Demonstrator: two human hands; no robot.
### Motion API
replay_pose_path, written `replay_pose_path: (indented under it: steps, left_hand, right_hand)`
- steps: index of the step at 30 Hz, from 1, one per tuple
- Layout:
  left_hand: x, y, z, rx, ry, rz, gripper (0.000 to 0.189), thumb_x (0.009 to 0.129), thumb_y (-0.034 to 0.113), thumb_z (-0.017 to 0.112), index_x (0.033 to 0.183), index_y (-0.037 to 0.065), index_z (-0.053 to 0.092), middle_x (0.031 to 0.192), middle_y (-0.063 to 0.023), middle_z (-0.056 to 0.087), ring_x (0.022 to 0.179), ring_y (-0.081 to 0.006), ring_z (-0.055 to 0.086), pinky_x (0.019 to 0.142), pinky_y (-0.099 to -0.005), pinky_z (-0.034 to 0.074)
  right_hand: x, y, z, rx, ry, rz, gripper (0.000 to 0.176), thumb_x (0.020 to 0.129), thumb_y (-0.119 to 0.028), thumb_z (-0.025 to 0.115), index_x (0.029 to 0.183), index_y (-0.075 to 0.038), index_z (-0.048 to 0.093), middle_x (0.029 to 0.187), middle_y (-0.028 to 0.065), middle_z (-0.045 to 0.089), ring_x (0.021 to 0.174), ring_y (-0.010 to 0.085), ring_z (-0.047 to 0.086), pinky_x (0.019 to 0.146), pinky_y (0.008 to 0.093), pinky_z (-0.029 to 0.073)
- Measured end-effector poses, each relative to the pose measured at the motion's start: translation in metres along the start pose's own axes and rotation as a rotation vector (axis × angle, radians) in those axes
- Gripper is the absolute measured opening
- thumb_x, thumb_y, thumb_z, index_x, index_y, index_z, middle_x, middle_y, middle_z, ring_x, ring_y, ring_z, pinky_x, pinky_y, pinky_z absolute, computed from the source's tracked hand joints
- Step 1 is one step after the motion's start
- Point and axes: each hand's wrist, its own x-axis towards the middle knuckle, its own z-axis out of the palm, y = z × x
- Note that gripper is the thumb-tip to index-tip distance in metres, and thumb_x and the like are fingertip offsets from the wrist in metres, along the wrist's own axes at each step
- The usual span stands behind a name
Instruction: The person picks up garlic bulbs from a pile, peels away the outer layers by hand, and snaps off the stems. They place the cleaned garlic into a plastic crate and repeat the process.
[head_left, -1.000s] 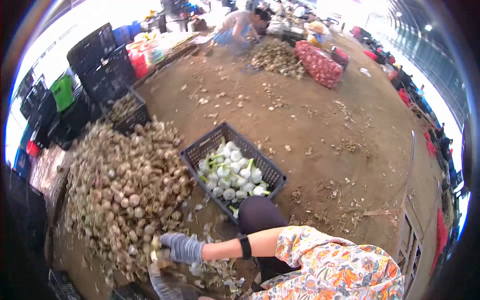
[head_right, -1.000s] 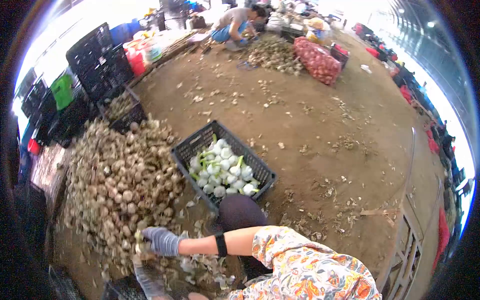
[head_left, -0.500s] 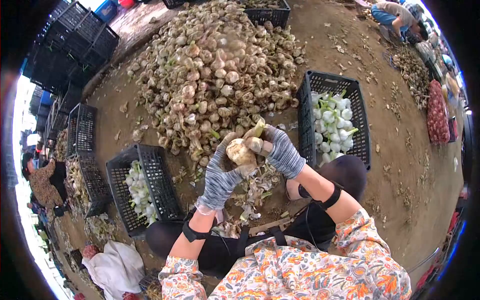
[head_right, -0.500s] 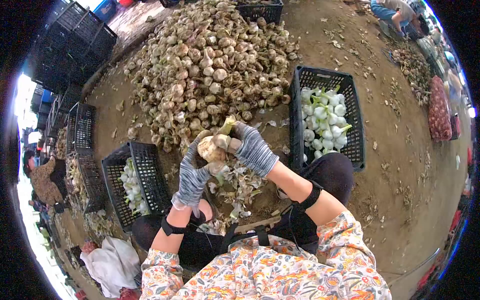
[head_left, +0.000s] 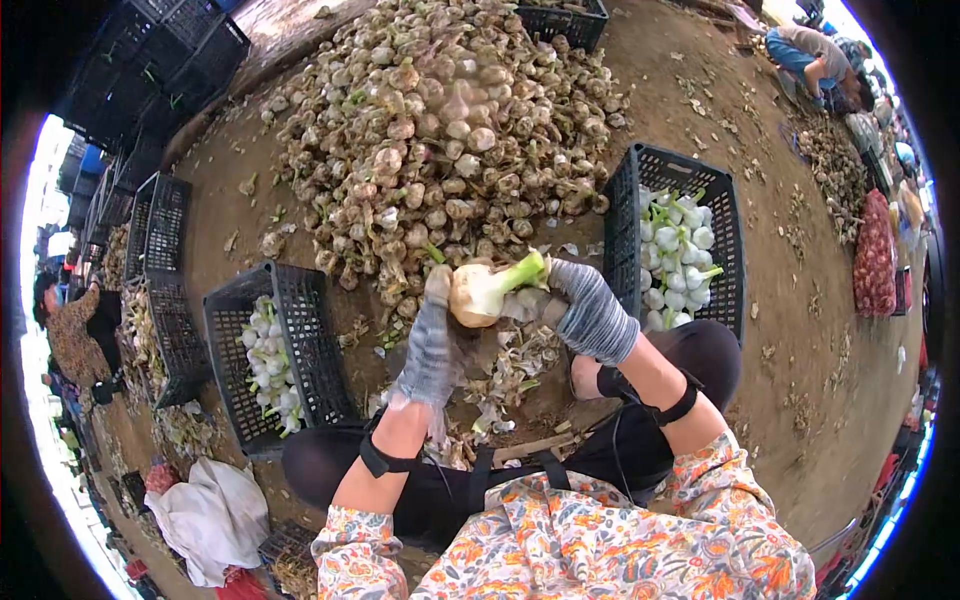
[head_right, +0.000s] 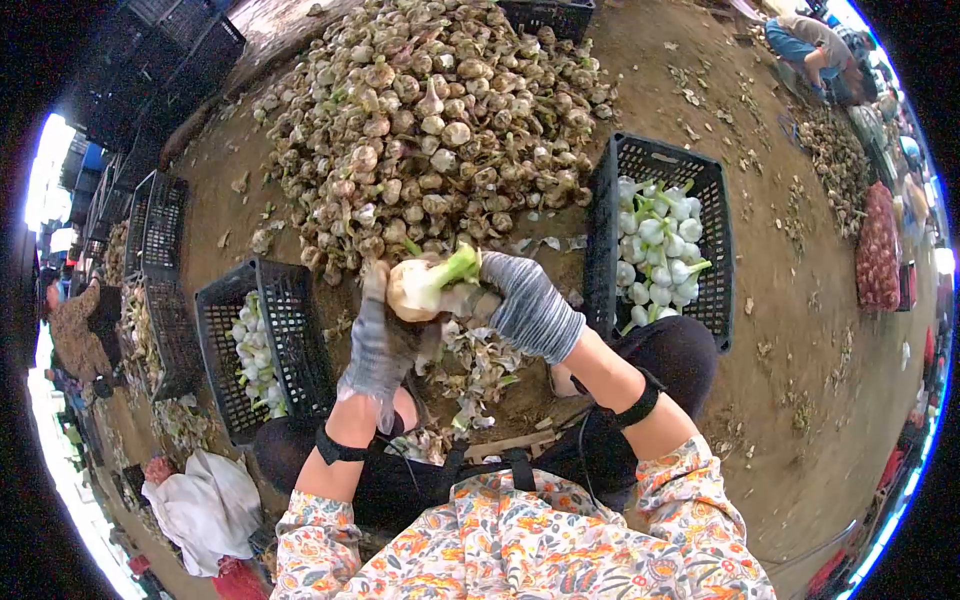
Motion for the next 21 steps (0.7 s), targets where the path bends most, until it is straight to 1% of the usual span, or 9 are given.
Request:
replay_pose_path:
  steps: [2, 4, 6, 8, 10, 12, 14, 18, 21]
  left_hand:
    - [0.013, -0.004, -0.013, -0.004, 0.176, -0.08, 0.057, 0.083, 0.052, 0.047, 0.11, 0.003, 0.054, 0.092, -0.0096, 0.063, 0.078, -0.018, 0.061, 0.067, -0.0289, 0.051]
    - [0.034, -0.012, -0.044, 0.195, 0.246, -0.34, 0.059, 0.08, 0.061, 0.045, 0.093, 0.006, 0.061, 0.08, -0.007, 0.062, 0.069, -0.0179, 0.061, 0.061, -0.0301, 0.051]
    - [0.017, 0.001, -0.055, -0.021, -0.107, -0.707, 0.053, 0.082, 0.057, 0.046, 0.09, 0.007, 0.063, 0.074, -0.0061, 0.062, 0.067, -0.0168, 0.06, 0.062, -0.0291, 0.051]
    - [0.016, -0.018, -0.033, 0.51, 0.219, 0.088, 0.051, 0.082, 0.054, 0.048, 0.096, 0.007, 0.062, 0.078, -0.0064, 0.061, 0.071, -0.0168, 0.06, 0.065, -0.0273, 0.05]
    - [0.006, -0.006, -0.003, 0.327, 0.173, 0.269, 0.047, 0.081, 0.046, 0.057, 0.104, 0.006, 0.06, 0.085, -0.0062, 0.061, 0.077, -0.0166, 0.059, 0.07, -0.0264, 0.049]
    - [0.004, -0.004, -0.005, 1.045, -0.034, 0.775, 0.05, 0.077, 0.039, 0.065, 0.11, 0.003, 0.056, 0.093, -0.0053, 0.06, 0.082, -0.0163, 0.058, 0.076, -0.027, 0.048]
    - [0.001, -0.002, -0.003, 0.856, -0.092, 0.613, 0.048, 0.075, 0.031, 0.069, 0.111, 0.002, 0.055, 0.097, -0.0056, 0.06, 0.085, -0.0154, 0.058, 0.079, -0.0272, 0.047]
    - [-0.006, 0.006, 0.004, 0.286, -0.025, 0.092, 0.05, 0.075, 0.03, 0.07, 0.112, 0.001, 0.053, 0.096, -0.0065, 0.06, 0.082, -0.012, 0.058, 0.07, -0.0242, 0.048]
    - [-0.002, -0.005, -0.003, 0.342, 0.136, 0.12, 0.053, 0.072, 0.026, 0.07, 0.113, 0.001, 0.049, 0.095, -0.0087, 0.06, 0.077, -0.0145, 0.058, 0.064, -0.0236, 0.049]
  right_hand:
    - [0.0, -0.001, 0.006, -0.118, -0.003, -0.341, 0.022, 0.072, -0.008, 0.059, 0.093, 0.002, 0.058, 0.077, 0.018, 0.059, 0.073, 0.0281, 0.061, 0.066, 0.0323, 0.048]
    - [-0.004, -0.003, 0.01, -0.023, -0.055, -0.259, 0.023, 0.073, -0.008, 0.059, 0.093, 0.002, 0.058, 0.079, 0.017, 0.06, 0.074, 0.0257, 0.062, 0.067, 0.0322, 0.048]
    - [-0.01, -0.005, 0.011, 0.154, -0.134, -0.088, 0.023, 0.074, -0.009, 0.059, 0.093, 0.002, 0.057, 0.083, 0.0151, 0.062, 0.076, 0.021, 0.062, 0.069, 0.0318, 0.048]
    - [-0.014, 0.019, 0.018, 0.19, -0.108, 0.114, 0.028, 0.077, -0.013, 0.057, 0.1, 0.003, 0.056, 0.087, 0.0127, 0.062, 0.079, 0.0204, 0.062, 0.071, 0.031, 0.048]
    - [-0.016, 0.038, 0.022, 0.094, 0.098, -0.044, 0.035, 0.079, -0.015, 0.056, 0.108, 0.004, 0.052, 0.09, 0.0106, 0.062, 0.08, 0.0204, 0.061, 0.076, 0.0298, 0.047]
    - [-0.012, 0.028, 0.017, 0.023, 0.084, -0.06, 0.041, 0.08, -0.016, 0.057, 0.114, 0.005, 0.049, 0.095, 0.0119, 0.061, 0.081, 0.0198, 0.06, 0.081, 0.027, 0.046]
    - [-0.007, 0.001, 0.007, 0.614, -0.026, 0.34, 0.036, 0.08, -0.016, 0.058, 0.11, 0.004, 0.052, 0.097, 0.0128, 0.061, 0.083, 0.0177, 0.06, 0.079, 0.0266, 0.047]
    - [-0.004, 0.008, 0.003, 0.585, 0.034, 0.292, 0.024, 0.081, -0.016, 0.057, 0.097, 0.002, 0.058, 0.087, 0.0074, 0.062, 0.079, 0.0141, 0.06, 0.069, 0.026, 0.049]
    - [0.002, 0.001, 0.009, 0.604, 0.111, 0.33, 0.02, 0.08, -0.019, 0.056, 0.089, -0.003, 0.063, 0.083, 0.0043, 0.062, 0.077, 0.0136, 0.058, 0.063, 0.025, 0.047]
